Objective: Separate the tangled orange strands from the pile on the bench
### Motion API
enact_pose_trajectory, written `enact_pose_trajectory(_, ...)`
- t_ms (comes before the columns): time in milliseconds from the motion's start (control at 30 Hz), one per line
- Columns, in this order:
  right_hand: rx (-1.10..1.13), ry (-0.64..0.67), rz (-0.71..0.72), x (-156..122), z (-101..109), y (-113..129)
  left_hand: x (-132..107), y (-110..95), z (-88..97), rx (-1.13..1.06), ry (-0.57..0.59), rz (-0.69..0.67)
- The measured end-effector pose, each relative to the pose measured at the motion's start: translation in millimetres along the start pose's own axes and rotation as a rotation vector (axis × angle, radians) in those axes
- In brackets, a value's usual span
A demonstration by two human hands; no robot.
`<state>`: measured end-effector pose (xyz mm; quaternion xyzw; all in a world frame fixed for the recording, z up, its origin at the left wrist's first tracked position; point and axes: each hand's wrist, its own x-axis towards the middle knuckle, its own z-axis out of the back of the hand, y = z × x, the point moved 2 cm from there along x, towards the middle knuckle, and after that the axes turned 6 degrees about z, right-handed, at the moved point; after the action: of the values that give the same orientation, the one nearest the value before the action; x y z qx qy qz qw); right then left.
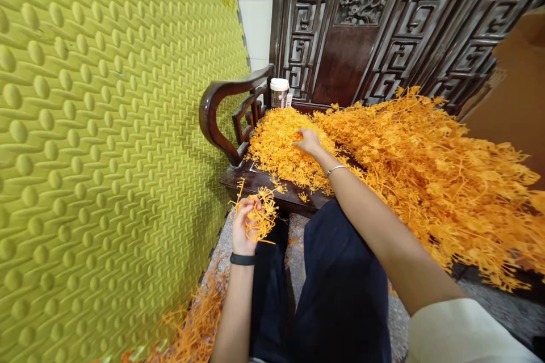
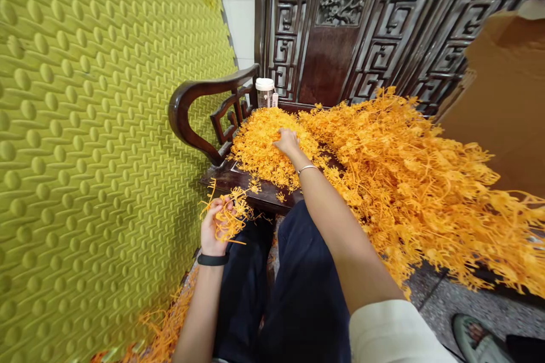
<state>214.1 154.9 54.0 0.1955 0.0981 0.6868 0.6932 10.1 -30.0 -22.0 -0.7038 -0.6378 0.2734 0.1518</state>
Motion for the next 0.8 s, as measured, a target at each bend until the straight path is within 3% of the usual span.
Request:
enact_pose_trajectory(367,-0.016,0.360,0.021,3.7,-17.6,-1.9,1.3,6.0,-1.1,0.005,-0.015,0.045)
enact_pose_trajectory(800,0.008,0.411,-0.031,10.2,-24.1,10.0,3.7,6.7,4.3,0.012,-0.039,0.053)
